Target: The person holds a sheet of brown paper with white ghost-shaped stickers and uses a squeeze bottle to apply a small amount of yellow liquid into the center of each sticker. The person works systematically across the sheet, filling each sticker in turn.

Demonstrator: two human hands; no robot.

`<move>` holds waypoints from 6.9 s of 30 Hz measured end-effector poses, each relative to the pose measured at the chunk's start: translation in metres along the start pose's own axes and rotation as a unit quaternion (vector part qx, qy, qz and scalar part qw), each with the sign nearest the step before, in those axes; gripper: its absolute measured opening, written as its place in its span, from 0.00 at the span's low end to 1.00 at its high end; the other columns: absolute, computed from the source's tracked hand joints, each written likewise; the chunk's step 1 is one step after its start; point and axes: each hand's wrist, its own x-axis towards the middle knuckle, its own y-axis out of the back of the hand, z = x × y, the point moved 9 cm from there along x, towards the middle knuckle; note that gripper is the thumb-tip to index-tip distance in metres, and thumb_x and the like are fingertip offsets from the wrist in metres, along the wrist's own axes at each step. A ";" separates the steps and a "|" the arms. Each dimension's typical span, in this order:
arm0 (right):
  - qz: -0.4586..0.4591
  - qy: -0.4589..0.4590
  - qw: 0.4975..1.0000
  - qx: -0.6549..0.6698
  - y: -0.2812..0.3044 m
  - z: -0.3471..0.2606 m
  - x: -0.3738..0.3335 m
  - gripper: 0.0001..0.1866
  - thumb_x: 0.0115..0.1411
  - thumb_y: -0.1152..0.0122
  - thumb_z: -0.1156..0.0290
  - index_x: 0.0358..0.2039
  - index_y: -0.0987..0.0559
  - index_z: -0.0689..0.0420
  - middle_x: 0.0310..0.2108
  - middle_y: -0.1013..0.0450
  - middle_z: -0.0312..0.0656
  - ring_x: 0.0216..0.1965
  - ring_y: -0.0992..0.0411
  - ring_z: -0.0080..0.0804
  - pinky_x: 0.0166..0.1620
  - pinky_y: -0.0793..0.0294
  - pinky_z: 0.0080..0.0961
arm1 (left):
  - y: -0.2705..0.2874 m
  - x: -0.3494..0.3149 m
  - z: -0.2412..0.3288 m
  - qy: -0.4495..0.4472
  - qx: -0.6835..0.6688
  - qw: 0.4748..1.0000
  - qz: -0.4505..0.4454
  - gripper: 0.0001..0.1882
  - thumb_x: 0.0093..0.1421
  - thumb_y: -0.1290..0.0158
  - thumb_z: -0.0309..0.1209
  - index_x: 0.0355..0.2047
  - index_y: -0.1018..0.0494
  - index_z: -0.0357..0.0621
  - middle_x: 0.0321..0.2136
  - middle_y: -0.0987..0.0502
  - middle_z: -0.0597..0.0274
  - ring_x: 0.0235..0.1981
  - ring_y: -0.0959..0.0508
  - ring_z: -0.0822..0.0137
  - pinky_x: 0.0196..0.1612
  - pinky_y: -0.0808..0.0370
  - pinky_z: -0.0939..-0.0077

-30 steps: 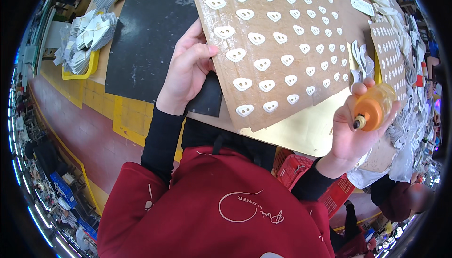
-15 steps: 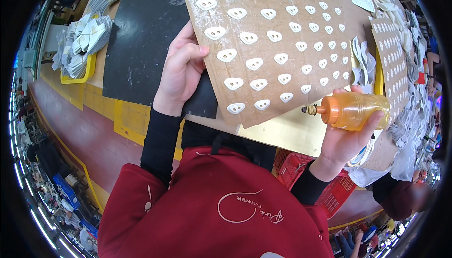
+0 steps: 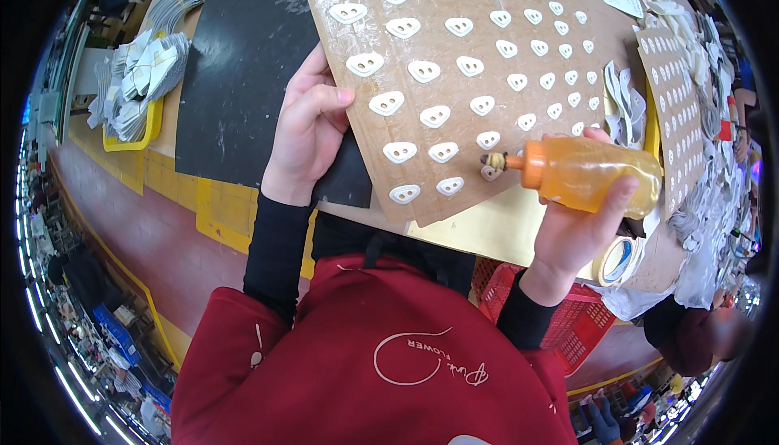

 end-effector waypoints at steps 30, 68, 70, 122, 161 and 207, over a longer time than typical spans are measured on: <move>0.129 -0.032 0.987 0.094 0.065 0.009 -0.002 0.28 0.59 0.60 0.46 0.41 0.32 0.62 0.30 0.29 0.43 0.24 0.30 0.22 0.14 0.41 0.11 | 0.008 -0.019 -0.026 0.061 -0.135 0.978 0.147 0.26 0.63 0.67 0.47 0.54 0.45 0.41 0.49 0.35 0.53 0.48 0.31 0.61 0.48 0.30 0.65; -0.021 -0.049 0.997 -0.054 0.001 0.030 -0.021 0.27 0.55 0.52 0.46 0.42 0.33 0.58 0.30 0.31 0.39 0.25 0.32 0.22 0.18 0.42 0.12 | -0.006 -0.034 -0.008 0.084 -0.212 0.970 0.081 0.27 0.63 0.69 0.47 0.56 0.48 0.42 0.51 0.38 0.51 0.50 0.32 0.58 0.49 0.30 0.60; -0.023 -0.041 0.997 -0.065 0.000 0.028 -0.021 0.27 0.55 0.52 0.46 0.42 0.33 0.58 0.30 0.31 0.40 0.25 0.31 0.23 0.18 0.42 0.12 | -0.004 -0.034 -0.009 0.087 -0.201 0.972 0.090 0.27 0.63 0.69 0.47 0.56 0.48 0.42 0.51 0.38 0.51 0.50 0.32 0.58 0.49 0.31 0.61; -0.275 0.141 0.951 0.009 -0.020 0.007 -0.076 0.37 0.42 0.31 0.61 0.49 0.40 0.59 0.47 0.38 0.61 0.48 0.34 0.47 0.47 0.30 0.34 | -0.018 -0.038 -0.003 0.086 -0.230 0.965 0.092 0.26 0.64 0.69 0.47 0.55 0.48 0.42 0.51 0.38 0.51 0.51 0.33 0.58 0.50 0.31 0.61; 0.082 -0.006 0.997 0.005 0.044 0.045 -0.036 0.29 0.57 0.57 0.45 0.43 0.35 0.60 0.32 0.33 0.38 0.25 0.34 0.21 0.18 0.42 0.13 | 0.007 -0.038 -0.006 0.095 -0.226 0.962 0.120 0.23 0.63 0.65 0.43 0.52 0.42 0.39 0.47 0.33 0.48 0.45 0.28 0.56 0.44 0.27 0.58; -0.111 0.168 0.977 -0.073 0.009 0.014 -0.067 0.36 0.43 0.35 0.50 0.45 0.36 0.62 0.41 0.33 0.56 0.43 0.31 0.41 0.44 0.29 0.32 | 0.005 -0.044 -0.006 0.093 -0.218 0.961 0.144 0.25 0.63 0.66 0.45 0.53 0.43 0.40 0.48 0.33 0.49 0.45 0.28 0.56 0.45 0.27 0.60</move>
